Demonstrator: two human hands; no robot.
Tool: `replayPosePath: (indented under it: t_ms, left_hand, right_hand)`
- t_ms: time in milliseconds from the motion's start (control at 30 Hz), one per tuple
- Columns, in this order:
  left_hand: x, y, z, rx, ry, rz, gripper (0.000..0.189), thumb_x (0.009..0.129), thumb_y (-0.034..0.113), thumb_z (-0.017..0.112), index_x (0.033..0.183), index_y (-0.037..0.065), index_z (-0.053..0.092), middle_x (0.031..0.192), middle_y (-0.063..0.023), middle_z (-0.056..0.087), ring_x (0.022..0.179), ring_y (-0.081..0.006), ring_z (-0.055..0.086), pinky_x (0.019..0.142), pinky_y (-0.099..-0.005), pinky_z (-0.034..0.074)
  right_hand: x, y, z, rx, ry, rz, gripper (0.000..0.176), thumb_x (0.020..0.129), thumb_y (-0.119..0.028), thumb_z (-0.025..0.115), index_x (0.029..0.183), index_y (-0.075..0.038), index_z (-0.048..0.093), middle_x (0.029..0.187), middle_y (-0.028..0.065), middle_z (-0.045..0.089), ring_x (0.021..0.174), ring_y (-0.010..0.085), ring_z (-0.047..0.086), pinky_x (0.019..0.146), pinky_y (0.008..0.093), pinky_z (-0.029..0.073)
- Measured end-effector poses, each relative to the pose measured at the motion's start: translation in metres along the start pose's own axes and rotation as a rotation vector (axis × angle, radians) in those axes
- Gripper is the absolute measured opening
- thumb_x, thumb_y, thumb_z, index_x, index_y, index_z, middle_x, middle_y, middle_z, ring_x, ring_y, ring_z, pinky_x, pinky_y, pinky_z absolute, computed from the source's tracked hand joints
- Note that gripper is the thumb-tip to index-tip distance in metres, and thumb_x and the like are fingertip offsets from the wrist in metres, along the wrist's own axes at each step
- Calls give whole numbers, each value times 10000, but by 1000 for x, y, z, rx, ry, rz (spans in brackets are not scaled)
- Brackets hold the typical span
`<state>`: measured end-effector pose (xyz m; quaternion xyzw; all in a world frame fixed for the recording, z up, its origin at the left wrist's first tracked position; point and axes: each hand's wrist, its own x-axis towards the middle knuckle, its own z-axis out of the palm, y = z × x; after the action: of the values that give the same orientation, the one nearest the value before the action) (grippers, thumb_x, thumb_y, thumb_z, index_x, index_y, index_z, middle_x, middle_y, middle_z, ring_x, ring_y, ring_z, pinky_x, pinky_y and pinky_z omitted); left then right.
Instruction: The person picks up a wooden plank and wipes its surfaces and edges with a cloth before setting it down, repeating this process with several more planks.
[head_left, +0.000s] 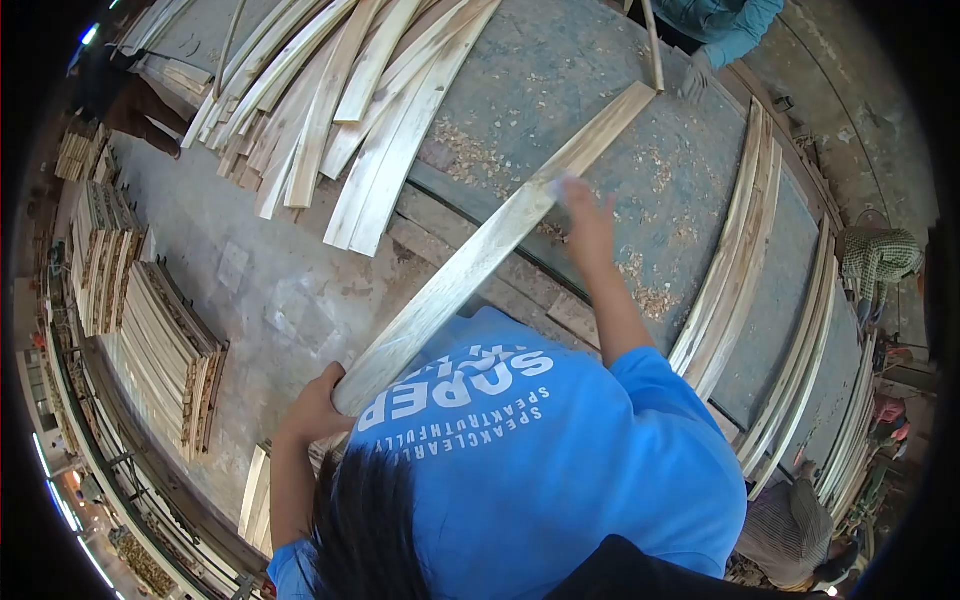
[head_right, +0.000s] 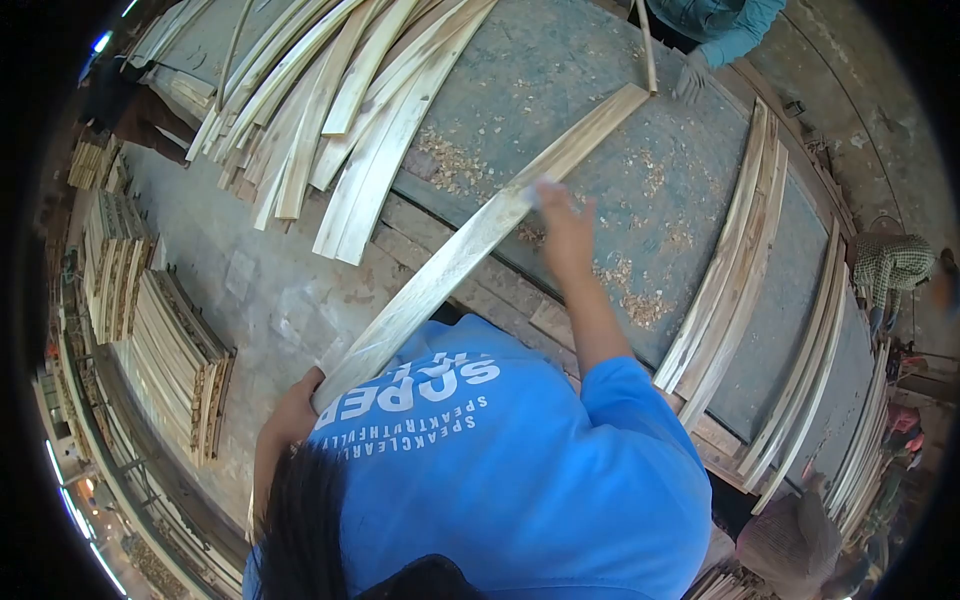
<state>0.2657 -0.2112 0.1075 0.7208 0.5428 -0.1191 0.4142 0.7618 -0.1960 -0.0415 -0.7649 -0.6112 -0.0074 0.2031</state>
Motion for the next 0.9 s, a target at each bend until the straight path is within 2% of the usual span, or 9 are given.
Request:
replayPosePath:
  t_ms: [100,167,233,267,400,500,667,767,900]
  left_hand:
    - [17,-51,20,-264,-115,124,587,652,313,833,1089,32,562,996,-147,682,857,-307,673,789,-409,531]
    - [17,-61,22,-418,-178,144,544,674,290,805,1087,25,568,1004,-113,677,852,-268,661,785,-390,530]
    - [15,-56,15,-901,-513,-150,549,717,243,753,1191,30,577,1070,-79,657,973,-221,634,862,-337,510]
    - [14,-54,18,-946,-504,-124,632,738,221,731,1316,39,553,1111,-81,648,1047,-186,614,914,-293,485]
    - [4,-29,41,-884,-360,-68,715,743,162,789,1391,43,510,1150,-62,675,1072,-185,625,968,-312,484]
    - [-5,-2,36,-615,-230,-47,770,714,131,852,1397,47,506,1246,-75,647,1166,-169,582,1025,-315,442]
    - [8,-48,64,-701,-43,73,782,693,118,875,1378,34,508,1195,-98,662,1100,-187,617,979,-325,472]
    - [26,-38,36,-539,132,111,763,689,112,850,1366,31,509,1171,-124,658,1098,-207,619,966,-353,488]
    - [79,-25,-13,-338,312,221,760,686,156,834,1354,9,502,1141,-159,655,1033,-251,642,920,-372,508]
  right_hand:
    - [7,26,8,317,214,298,909,820,154,455,1612,-258,284,1571,64,469,1455,249,432,1194,532,261]
    - [8,16,12,1271,179,559,973,833,190,386,1646,-281,133,1568,142,460,1435,280,452,1098,409,387]
    - [-1,-13,13,1527,-58,722,1028,761,229,338,1648,-229,96,1630,176,334,1501,300,337,1197,385,287]
    - [-6,-31,13,1669,-104,793,1052,746,233,340,1649,-247,92,1600,169,369,1451,320,397,1170,397,329]
    - [-4,-77,14,2108,-118,1000,1102,711,245,331,1646,-290,104,1426,144,493,1230,334,557,1088,442,438]
    - [0,-81,25,2222,-106,966,1112,677,229,327,1638,-308,169,1409,110,497,1172,275,568,975,422,505]
    - [10,-83,23,2407,-103,765,1090,687,219,331,1640,-281,164,1523,111,435,1311,296,523,1035,461,475]
    - [8,-90,-24,2160,-39,607,1069,711,208,345,1641,-289,168,1564,121,397,1321,287,513,1080,503,442]
    - [-15,-75,-56,2200,28,529,1058,714,204,361,1647,-255,161,1603,110,349,1360,273,489,998,428,476]
